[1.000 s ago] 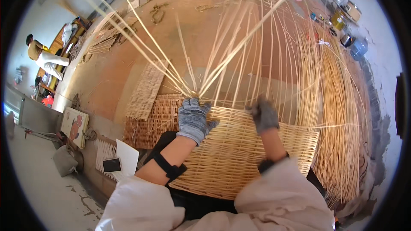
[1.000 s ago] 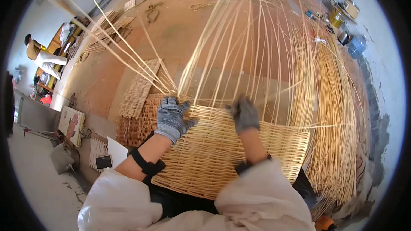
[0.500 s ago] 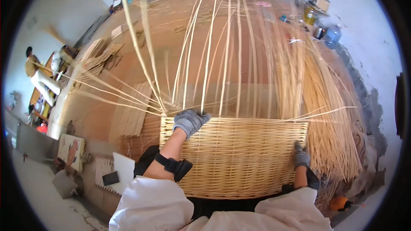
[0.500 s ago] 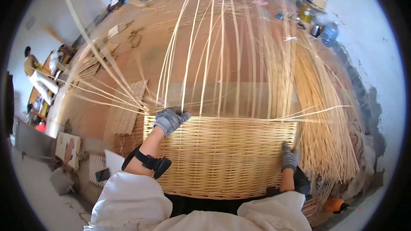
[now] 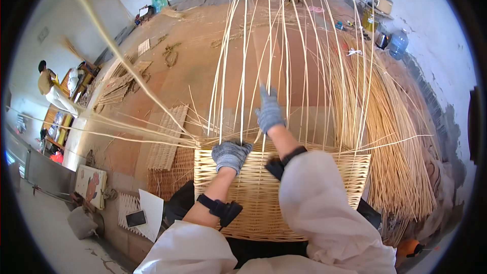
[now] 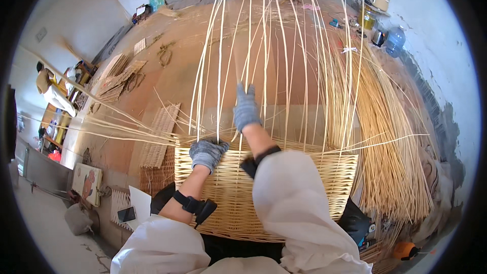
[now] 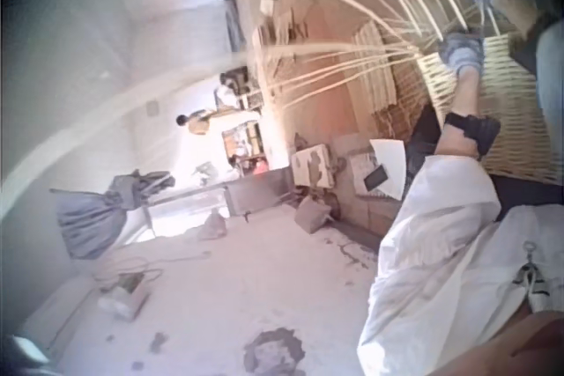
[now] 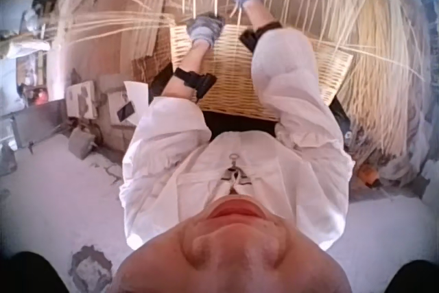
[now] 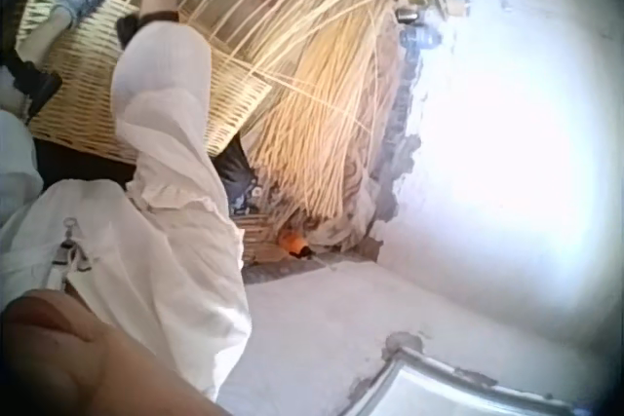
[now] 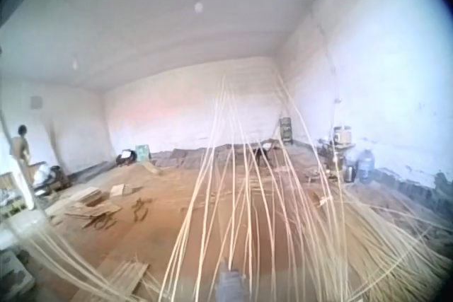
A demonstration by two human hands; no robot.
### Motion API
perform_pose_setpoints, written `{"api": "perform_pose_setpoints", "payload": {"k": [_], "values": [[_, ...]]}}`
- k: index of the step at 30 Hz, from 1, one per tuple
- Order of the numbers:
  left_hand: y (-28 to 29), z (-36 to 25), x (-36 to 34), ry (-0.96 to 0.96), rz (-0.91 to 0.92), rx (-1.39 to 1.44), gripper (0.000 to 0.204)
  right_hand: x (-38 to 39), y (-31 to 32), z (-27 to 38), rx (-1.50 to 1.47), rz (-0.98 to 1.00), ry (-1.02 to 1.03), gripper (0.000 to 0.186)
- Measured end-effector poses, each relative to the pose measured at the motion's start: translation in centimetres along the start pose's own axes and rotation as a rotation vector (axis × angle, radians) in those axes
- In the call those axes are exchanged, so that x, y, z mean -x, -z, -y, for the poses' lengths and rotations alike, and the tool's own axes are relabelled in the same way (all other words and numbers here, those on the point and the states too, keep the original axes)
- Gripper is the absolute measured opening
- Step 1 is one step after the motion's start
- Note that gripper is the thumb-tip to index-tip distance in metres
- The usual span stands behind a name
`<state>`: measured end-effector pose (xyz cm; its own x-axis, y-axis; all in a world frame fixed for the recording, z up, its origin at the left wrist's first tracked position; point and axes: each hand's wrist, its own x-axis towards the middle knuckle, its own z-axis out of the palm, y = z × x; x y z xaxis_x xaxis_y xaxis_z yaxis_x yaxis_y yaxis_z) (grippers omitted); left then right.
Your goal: The person weaves bamboo strips into a large flat basket by hand, using a tape measure to check the dimensions and shears to trim the ends of the bamboo strips.
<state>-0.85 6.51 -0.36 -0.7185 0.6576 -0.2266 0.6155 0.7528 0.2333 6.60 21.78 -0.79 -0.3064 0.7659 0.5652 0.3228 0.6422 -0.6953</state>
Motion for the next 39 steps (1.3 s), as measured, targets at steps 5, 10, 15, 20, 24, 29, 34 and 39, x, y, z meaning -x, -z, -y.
{"api": "perform_pose_setpoints", "payload": {"k": [5,10,15,20,24,29,34,39], "values": [[1.0,-2.1,-2.2,0.067,0.21,0.075,0.075,3.2,4.3,-3.5,-1.148,-0.157,-0.639,0.044],[0.4,-4.7,-4.1,0.2,0.259,-0.095,0.087,9.8,6.7,-5.4,-0.718,0.222,-0.134,0.029],[-1.0,-7.1,-0.7,-0.354,-0.433,-0.514,0.084,5.1,9.6,-9.6,-0.793,0.178,-0.911,0.023],[-5.6,-10.6,1.6,-0.421,0.146,-0.245,0.074,0.3,5.7,-12.3,0.138,0.427,-0.222,0.025],[-5.4,-10.4,0.8,-0.412,0.242,-0.195,0.065,5.5,10.9,-12.3,-0.435,0.026,-0.949,0.034],[-2.3,-4.7,3.1,-0.621,-0.041,0.229,0.061,6.3,13.3,-7.5,-0.321,0.239,-0.946,0.043],[-0.8,10.3,1.1,-0.037,-0.534,1.064,0.03,5.7,-0.9,4.2,-0.353,0.605,-0.068,0.019],[-1.9,14.1,-2.0,-0.307,-0.347,0.723,0.04,5.5,-6.0,10.6,0.054,0.658,0.101,0.025]]}}
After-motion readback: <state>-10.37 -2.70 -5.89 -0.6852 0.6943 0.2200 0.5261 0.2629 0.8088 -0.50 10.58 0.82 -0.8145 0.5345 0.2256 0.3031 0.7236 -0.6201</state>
